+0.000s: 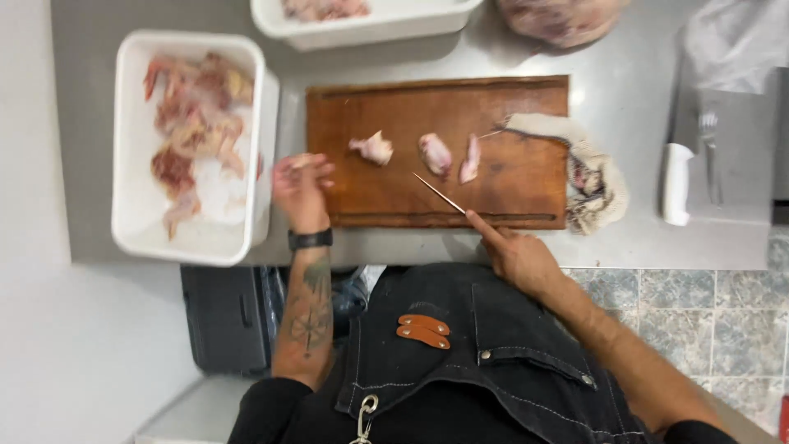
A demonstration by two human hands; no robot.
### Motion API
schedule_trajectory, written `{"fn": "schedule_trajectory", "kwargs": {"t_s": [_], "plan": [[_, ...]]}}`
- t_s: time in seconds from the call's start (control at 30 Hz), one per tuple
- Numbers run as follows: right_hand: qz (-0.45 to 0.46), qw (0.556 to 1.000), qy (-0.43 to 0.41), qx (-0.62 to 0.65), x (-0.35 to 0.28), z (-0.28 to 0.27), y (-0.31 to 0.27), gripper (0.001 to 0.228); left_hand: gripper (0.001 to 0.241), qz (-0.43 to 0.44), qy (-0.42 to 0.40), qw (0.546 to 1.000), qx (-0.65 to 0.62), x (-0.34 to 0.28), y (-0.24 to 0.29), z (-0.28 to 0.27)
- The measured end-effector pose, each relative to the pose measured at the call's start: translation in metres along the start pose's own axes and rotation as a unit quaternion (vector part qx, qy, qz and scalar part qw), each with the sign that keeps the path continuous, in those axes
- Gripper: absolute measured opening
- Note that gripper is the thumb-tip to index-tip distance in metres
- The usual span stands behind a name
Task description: Cutting and separating raw chicken parts on a wooden cutting board using a knife in a commercial kitchen setting.
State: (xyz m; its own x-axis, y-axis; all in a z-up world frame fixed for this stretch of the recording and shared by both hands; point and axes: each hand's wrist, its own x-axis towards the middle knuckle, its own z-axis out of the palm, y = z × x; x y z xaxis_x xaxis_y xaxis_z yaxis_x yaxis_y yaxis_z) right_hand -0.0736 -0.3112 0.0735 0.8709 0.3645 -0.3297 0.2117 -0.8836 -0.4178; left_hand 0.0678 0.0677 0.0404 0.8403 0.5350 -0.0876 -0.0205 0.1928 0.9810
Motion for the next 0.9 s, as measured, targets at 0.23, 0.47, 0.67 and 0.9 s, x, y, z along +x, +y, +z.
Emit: {"fn": "schedule_trajectory", "kwargs": {"t_s": [0.23, 0.47, 0.67, 0.9], "plan": [[0.069, 0.989, 0.12, 0.054, -0.042, -0.003, 0.019, 0.061, 0.019, 0.268, -0.078, 0.911, -0.304, -0.004, 0.164, 0.2], [0.116, 0.964, 0.208, 0.119, -0.083, -0.005, 0.042, 0.067, 0.05, 0.415, -0.222, 0.834, 0.287, 0.046, -0.006, 0.442], [0.248, 0.927, 0.204, 0.194, -0.12, -0.017, 0.061, 0.064, 0.051, 0.344, -0.416, 0.737, 0.407, 0.027, 0.019, 0.361], [0.275, 0.925, 0.221, 0.144, -0.108, -0.012, 0.077, 0.061, 0.087, 0.22, -0.232, 0.601, 0.733, 0.012, -0.035, 0.091]]}}
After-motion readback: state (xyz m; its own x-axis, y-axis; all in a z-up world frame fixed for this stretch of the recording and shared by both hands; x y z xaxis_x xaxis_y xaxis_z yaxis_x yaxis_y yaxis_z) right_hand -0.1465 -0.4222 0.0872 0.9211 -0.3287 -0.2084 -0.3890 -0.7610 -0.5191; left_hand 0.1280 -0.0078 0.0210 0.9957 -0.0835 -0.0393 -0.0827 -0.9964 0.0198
